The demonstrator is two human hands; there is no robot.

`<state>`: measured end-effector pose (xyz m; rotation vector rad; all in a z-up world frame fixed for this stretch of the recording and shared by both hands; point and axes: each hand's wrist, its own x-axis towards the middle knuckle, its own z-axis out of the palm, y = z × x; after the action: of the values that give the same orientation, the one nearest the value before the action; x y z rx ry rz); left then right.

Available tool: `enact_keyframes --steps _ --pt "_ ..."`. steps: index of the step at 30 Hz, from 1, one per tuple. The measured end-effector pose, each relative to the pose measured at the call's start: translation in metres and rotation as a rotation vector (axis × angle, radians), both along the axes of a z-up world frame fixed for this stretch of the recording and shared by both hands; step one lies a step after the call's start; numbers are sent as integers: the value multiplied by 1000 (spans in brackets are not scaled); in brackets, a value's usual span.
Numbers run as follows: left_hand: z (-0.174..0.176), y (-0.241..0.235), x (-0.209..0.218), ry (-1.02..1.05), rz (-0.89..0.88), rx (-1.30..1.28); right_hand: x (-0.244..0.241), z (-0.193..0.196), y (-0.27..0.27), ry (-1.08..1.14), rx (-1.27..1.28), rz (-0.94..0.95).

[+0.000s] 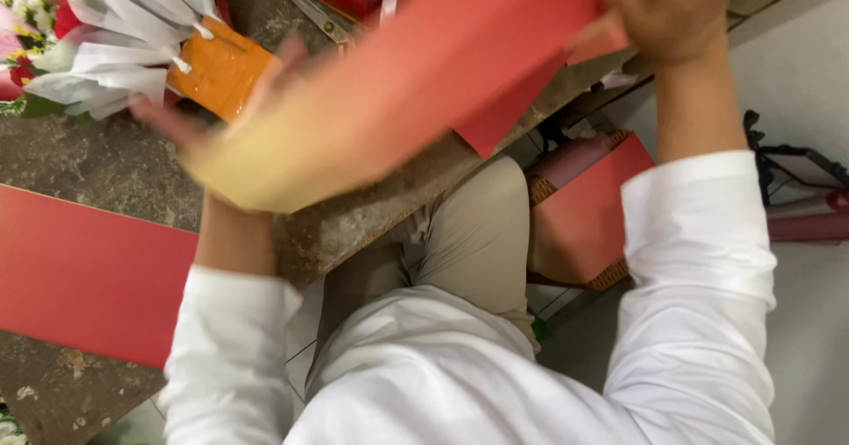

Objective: The person prepares wrapping paper using a utility knife to cut sheets to size, then folds and layers the paper around a bouquet of lilies and roses, securing the arrangement with tape.

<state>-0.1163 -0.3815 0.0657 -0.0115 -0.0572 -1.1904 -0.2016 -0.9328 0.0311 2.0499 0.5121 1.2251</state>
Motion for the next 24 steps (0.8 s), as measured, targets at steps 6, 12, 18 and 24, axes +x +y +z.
enact_keyframes --steps 6,12,18,24 --pt "-37 9 -74 -943 -237 952 -12 5 67 225 52 261" --pt "-73 -30 -103 -1194 -41 1178 20 -13 49 53 94 -123" --pt "-101 -65 -121 -1385 447 1196 23 -4 60 -8 754 37" --pt "-92 -92 -145 -2132 588 1100 20 -43 47 341 907 -51"
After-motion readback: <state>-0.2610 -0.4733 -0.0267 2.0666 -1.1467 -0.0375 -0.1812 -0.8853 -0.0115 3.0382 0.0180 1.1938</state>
